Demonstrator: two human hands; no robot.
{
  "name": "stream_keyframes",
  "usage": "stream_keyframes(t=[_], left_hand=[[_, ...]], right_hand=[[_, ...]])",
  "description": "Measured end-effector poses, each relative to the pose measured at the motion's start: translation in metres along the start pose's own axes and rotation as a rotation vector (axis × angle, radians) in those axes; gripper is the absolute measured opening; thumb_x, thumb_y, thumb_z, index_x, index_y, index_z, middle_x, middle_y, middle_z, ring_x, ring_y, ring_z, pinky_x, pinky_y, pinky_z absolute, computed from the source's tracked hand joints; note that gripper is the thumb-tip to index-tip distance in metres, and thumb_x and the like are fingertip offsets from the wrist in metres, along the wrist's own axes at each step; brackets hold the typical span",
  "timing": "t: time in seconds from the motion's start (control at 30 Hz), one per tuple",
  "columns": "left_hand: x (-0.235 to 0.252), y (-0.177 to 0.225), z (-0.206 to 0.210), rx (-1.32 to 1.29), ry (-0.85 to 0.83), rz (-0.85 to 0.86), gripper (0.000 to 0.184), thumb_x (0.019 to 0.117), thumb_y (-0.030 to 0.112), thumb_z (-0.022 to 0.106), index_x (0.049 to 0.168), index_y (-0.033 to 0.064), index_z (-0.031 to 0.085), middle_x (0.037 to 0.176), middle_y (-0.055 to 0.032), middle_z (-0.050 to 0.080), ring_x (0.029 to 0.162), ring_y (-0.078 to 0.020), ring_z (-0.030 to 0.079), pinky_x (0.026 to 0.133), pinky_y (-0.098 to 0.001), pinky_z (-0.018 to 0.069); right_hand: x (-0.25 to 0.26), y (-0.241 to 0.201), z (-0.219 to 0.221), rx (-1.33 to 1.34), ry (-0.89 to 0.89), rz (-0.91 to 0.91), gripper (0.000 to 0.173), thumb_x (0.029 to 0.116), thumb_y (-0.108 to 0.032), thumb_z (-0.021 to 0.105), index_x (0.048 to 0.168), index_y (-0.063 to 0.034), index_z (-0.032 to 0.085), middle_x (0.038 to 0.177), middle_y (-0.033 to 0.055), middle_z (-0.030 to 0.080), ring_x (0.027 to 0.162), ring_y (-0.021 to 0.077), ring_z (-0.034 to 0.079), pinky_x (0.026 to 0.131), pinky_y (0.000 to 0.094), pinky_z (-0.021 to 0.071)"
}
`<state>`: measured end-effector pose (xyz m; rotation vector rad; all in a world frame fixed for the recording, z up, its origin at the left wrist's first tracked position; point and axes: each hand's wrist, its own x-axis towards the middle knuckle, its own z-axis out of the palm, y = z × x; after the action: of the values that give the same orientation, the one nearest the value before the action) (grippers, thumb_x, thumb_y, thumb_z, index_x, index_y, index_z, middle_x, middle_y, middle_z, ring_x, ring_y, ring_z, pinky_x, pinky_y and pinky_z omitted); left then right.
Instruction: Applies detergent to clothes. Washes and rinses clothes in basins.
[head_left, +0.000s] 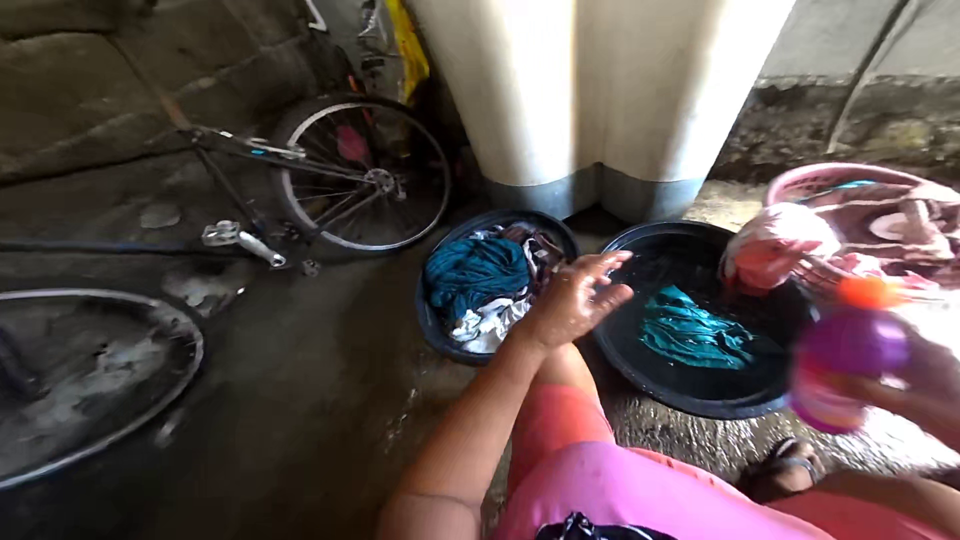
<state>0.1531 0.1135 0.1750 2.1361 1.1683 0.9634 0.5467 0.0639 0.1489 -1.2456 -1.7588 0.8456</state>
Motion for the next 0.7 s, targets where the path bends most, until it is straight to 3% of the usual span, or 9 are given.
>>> stream_keyframes(t=[0.03, 0.1, 0.23, 0.37, 0.43, 0.47, 0.53, 0.63, 0.7], left_hand=[[0.011, 0.016, 0.009, 0.01, -0.065, 0.091, 0.052, 0.1023, 0.031, 0.062, 0.146, 0.004, 0.054, 0.134, -0.0177, 0.064, 0.106, -0.0226, 0.068, 0.09, -0.0378, 0.0575], [0.023, 0.036, 0.022, 0.036, -0.143, 0.232, 0.054, 0.1029, 0.033, 0.06, 0.148, 0.0054, 0.052, 0.136, -0.02, 0.061, 0.108, -0.0242, 0.067, 0.09, -0.0369, 0.0563], [0.027, 0.027, 0.026, 0.074, -0.155, 0.322, 0.032, 0.1022, 0.015, 0.06, 0.13, 0.0006, 0.068, 0.12, -0.0216, 0.066, 0.116, -0.0275, 0.064, 0.104, -0.0359, 0.0503], [0.026, 0.017, 0.017, 0.116, -0.202, 0.257, 0.029, 0.1038, 0.012, 0.056, 0.124, -0.0058, 0.065, 0.117, -0.0233, 0.067, 0.112, -0.0302, 0.066, 0.102, -0.038, 0.051], [0.026, 0.016, 0.013, 0.135, -0.178, 0.258, 0.029, 0.1047, 0.012, 0.054, 0.124, -0.0076, 0.064, 0.118, -0.0245, 0.066, 0.112, -0.0317, 0.066, 0.101, -0.0393, 0.0518], [0.028, 0.018, 0.009, 0.142, -0.159, 0.27, 0.029, 0.1046, 0.012, 0.055, 0.123, -0.0083, 0.064, 0.117, -0.0247, 0.066, 0.111, -0.0319, 0.066, 0.1, -0.0391, 0.0524], [0.031, 0.022, 0.0, 0.155, -0.125, 0.277, 0.028, 0.1035, 0.011, 0.057, 0.121, -0.0093, 0.066, 0.113, -0.0246, 0.066, 0.106, -0.0312, 0.067, 0.097, -0.038, 0.0537], [0.033, 0.017, -0.012, 0.2, -0.104, 0.248, 0.026, 0.1026, 0.011, 0.059, 0.117, -0.009, 0.068, 0.107, -0.0232, 0.066, 0.1, -0.0303, 0.067, 0.092, -0.038, 0.0553], [0.031, 0.006, -0.02, 0.217, -0.056, 0.188, 0.023, 0.1016, 0.013, 0.062, 0.109, -0.0076, 0.069, 0.101, -0.021, 0.067, 0.094, -0.0288, 0.068, 0.088, -0.0384, 0.0567]], right_hand=[[0.021, -0.001, 0.022, -0.071, -0.062, -0.05, 0.091, 0.069, -0.038, 0.084, 0.14, 0.0078, 0.051, 0.121, 0.0146, 0.068, 0.105, 0.0073, 0.067, 0.091, 0.0278, 0.0572], [0.048, -0.016, 0.056, -0.117, -0.222, -0.082, 0.085, 0.0687, -0.032, 0.085, 0.14, 0.002, 0.055, 0.116, 0.019, 0.071, 0.1, 0.0215, 0.071, 0.088, 0.0418, 0.0591], [0.071, -0.023, 0.089, -0.112, -0.421, -0.099, 0.083, 0.0675, -0.026, 0.087, 0.141, -0.0003, 0.056, 0.118, 0.019, 0.07, 0.104, 0.0246, 0.07, 0.092, 0.043, 0.058], [0.079, -0.017, 0.103, -0.038, -0.451, -0.136, 0.091, 0.0685, -0.031, 0.086, 0.148, -0.0035, 0.051, 0.128, 0.0166, 0.067, 0.11, 0.0185, 0.068, 0.095, 0.0369, 0.0568], [0.083, -0.005, 0.109, 0.092, -0.485, -0.164, 0.114, 0.0681, -0.052, 0.088, 0.158, -0.0048, 0.036, 0.143, 0.0107, 0.059, 0.121, 0.0092, 0.063, 0.1, 0.0284, 0.0549], [0.083, 0.002, 0.114, 0.155, -0.497, -0.152, 0.126, 0.0641, -0.063, 0.088, 0.16, -0.0051, 0.03, 0.148, 0.0073, 0.055, 0.125, 0.0055, 0.06, 0.104, 0.0257, 0.0533], [0.077, 0.011, 0.13, 0.207, -0.438, -0.058, 0.134, 0.052, -0.06, 0.093, 0.155, -0.0007, 0.032, 0.139, 0.0044, 0.06, 0.12, 0.0013, 0.061, 0.102, 0.0222, 0.0528], [0.07, 0.007, 0.156, 0.077, -0.308, 0.045, 0.109, 0.0499, -0.047, 0.09, 0.139, 0.0029, 0.05, 0.117, 0.0057, 0.07, 0.105, 0.0028, 0.068, 0.093, 0.0235, 0.056], [0.074, -0.004, 0.167, -0.069, -0.237, 0.014, 0.095, 0.0579, -0.038, 0.088, 0.136, 0.0046, 0.054, 0.114, 0.014, 0.071, 0.104, 0.0157, 0.07, 0.094, 0.0366, 0.057]])
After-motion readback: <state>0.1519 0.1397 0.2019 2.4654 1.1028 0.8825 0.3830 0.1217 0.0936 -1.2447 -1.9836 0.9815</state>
